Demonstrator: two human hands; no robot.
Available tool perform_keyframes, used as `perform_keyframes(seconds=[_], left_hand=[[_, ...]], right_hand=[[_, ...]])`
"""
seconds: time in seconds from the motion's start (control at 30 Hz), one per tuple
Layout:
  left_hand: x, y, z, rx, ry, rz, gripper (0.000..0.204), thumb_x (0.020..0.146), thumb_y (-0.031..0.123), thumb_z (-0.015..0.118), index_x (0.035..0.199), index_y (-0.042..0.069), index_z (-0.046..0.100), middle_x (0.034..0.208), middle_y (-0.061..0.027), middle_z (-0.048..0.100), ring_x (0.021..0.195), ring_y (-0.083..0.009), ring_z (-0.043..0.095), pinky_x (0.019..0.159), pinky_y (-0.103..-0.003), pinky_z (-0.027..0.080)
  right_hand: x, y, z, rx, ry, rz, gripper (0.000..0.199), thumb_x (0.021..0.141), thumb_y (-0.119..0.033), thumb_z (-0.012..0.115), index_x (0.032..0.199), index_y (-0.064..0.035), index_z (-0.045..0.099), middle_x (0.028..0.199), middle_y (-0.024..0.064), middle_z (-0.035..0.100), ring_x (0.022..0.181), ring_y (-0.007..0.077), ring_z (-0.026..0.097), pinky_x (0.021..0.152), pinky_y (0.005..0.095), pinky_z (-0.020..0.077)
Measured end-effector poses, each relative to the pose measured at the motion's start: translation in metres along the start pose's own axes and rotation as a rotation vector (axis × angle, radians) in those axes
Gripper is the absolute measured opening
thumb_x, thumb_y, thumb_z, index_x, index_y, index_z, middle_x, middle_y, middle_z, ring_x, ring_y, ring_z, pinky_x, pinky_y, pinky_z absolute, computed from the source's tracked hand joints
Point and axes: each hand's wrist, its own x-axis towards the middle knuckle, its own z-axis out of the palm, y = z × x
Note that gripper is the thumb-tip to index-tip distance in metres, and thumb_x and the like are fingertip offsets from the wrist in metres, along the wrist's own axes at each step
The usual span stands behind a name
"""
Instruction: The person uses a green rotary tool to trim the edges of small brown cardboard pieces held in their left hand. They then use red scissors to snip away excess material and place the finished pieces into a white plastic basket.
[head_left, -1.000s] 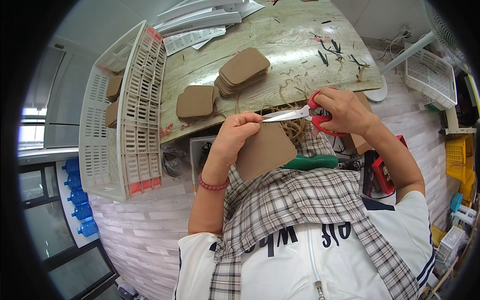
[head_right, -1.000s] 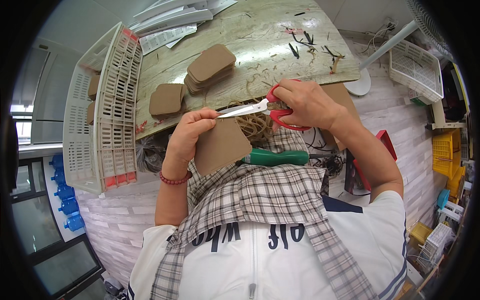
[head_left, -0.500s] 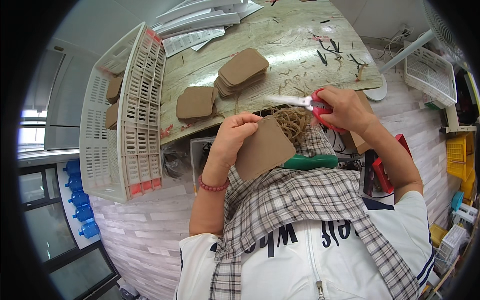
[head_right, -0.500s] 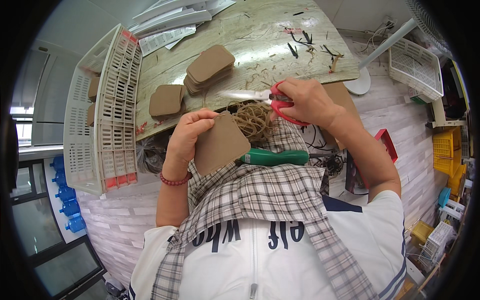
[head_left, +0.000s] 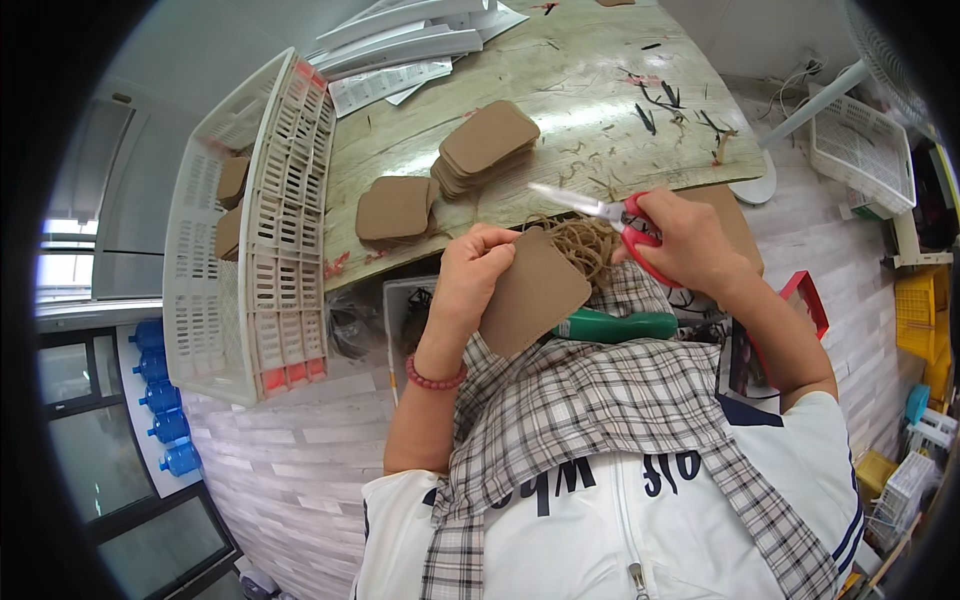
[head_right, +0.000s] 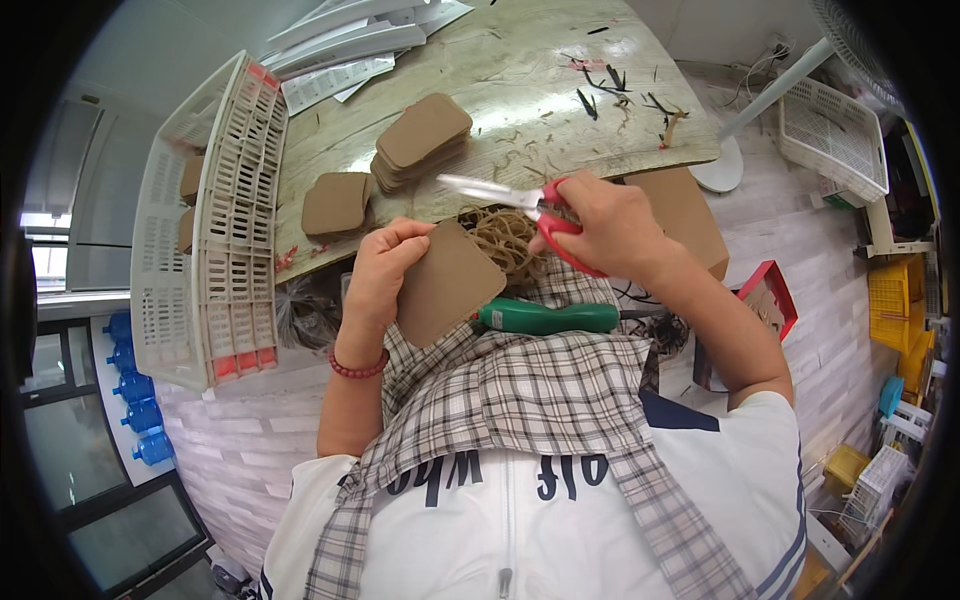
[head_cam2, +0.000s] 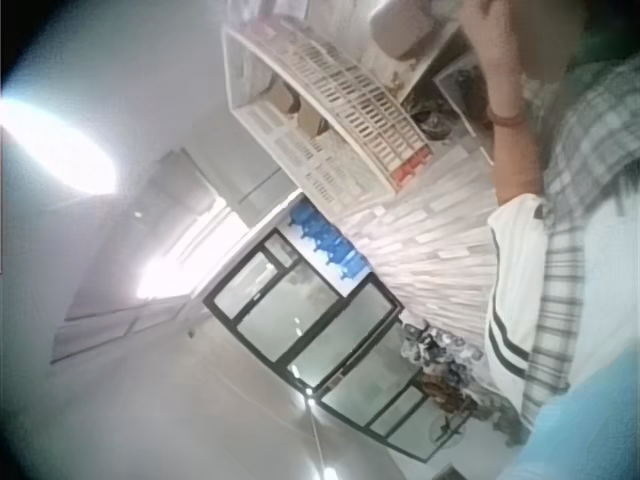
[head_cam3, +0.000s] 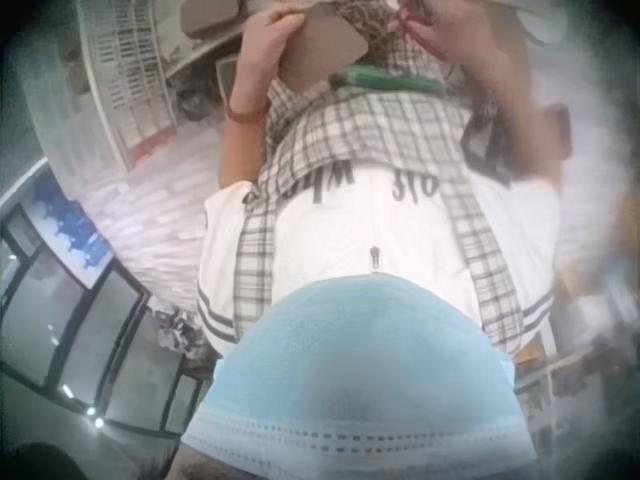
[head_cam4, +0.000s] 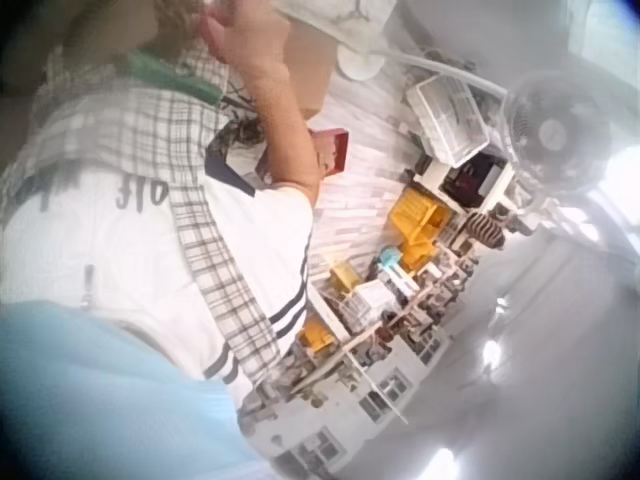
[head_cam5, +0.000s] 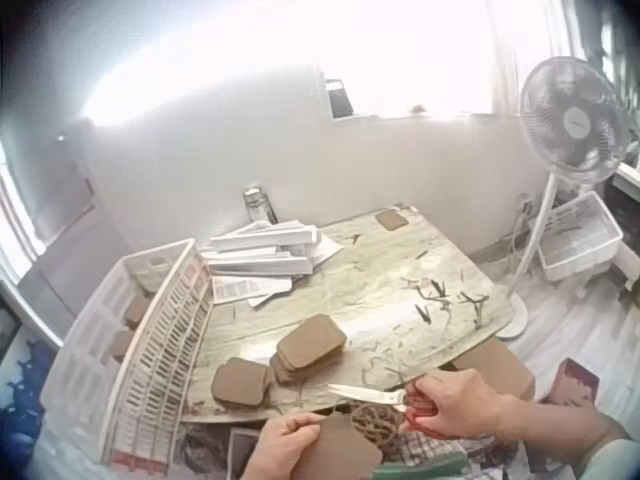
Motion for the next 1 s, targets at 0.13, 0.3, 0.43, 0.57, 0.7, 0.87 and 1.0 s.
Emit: perform_keyframes(seconds=[0.13,0.3,0.43,0.57,0.7,0.87,1.0], left_hand=[[-0.001,0.001,0.004,-0.007,0.006,0.015,0.018,0.089,0.006,0.055,0.099,-0.004,0.066,0.088,-0.0023,0.066,0.076,-0.0066,0.06,0.07,-0.021,0.048],[0.002,-0.009,0.01,-0.145,0.177,0.116,0.016,0.091,0.007,0.061,0.103,-0.003,0.064,0.089,-0.0038,0.067,0.078,-0.0066,0.06,0.071,-0.02,0.048],[0.003,-0.012,0.02,-0.11,0.374,0.263,0.014,0.09,0.009,0.063,0.093,-0.004,0.063,0.089,0.0018,0.056,0.076,-0.0045,0.051,0.069,-0.02,0.043],[0.0,-0.006,0.029,-0.204,0.331,0.29,0.014,0.093,0.009,0.061,0.099,-0.003,0.062,0.087,0.0011,0.059,0.077,-0.0041,0.051,0.069,-0.019,0.043],[-0.004,-0.004,0.032,-0.295,0.345,0.261,0.013,0.094,0.009,0.059,0.098,-0.003,0.061,0.089,-0.0006,0.062,0.077,-0.0044,0.053,0.07,-0.019,0.045],[-0.004,-0.008,0.034,-0.293,0.333,0.297,0.013,0.095,0.009,0.057,0.101,-0.003,0.059,0.089,-0.001,0.061,0.078,-0.0041,0.053,0.07,-0.019,0.045],[-0.004,-0.009,0.036,-0.301,0.344,0.302,0.013,0.096,0.009,0.056,0.102,-0.002,0.058,0.089,-0.001,0.061,0.078,-0.0039,0.053,0.07,-0.019,0.045]], right_hand=[[-0.003,-0.004,0.002,-0.048,-0.062,0.032,0.033,0.08,-0.03,0.072,0.097,-0.0047,0.062,0.085,0.0104,0.064,0.07,0.03,0.065,0.062,0.0381,0.0525],[-0.005,-0.011,0.006,0.008,0.083,0.253,0.038,0.077,-0.03,0.075,0.097,-0.0019,0.059,0.088,0.013,0.061,0.074,0.0311,0.064,0.064,0.0399,0.0515],[-0.018,-0.039,0.012,0.01,0.147,0.08,0.046,0.066,-0.029,0.083,0.095,-0.0048,0.057,0.086,0.0105,0.056,0.074,0.0293,0.06,0.062,0.037,0.0492],[-0.022,-0.044,0.021,-0.042,0.215,0.083,0.047,0.064,-0.028,0.084,0.095,-0.0053,0.057,0.086,0.0092,0.055,0.075,0.0289,0.059,0.061,0.0366,0.0482],[-0.023,-0.038,0.024,-0.129,0.256,0.064,0.045,0.063,-0.027,0.084,0.092,-0.0058,0.057,0.084,0.0088,0.055,0.072,0.0281,0.059,0.059,0.0358,0.0479],[-0.02,-0.044,0.022,-0.146,0.249,0.123,0.036,0.068,-0.026,0.08,0.091,-0.0073,0.06,0.081,0.0072,0.055,0.07,0.025,0.06,0.06,0.0337,0.0499],[-0.024,-0.042,0.038,-0.063,0.261,0.21,0.039,0.068,-0.029,0.081,0.091,-0.0069,0.06,0.081,0.0068,0.056,0.068,0.025,0.06,0.057,0.034,0.0488]])
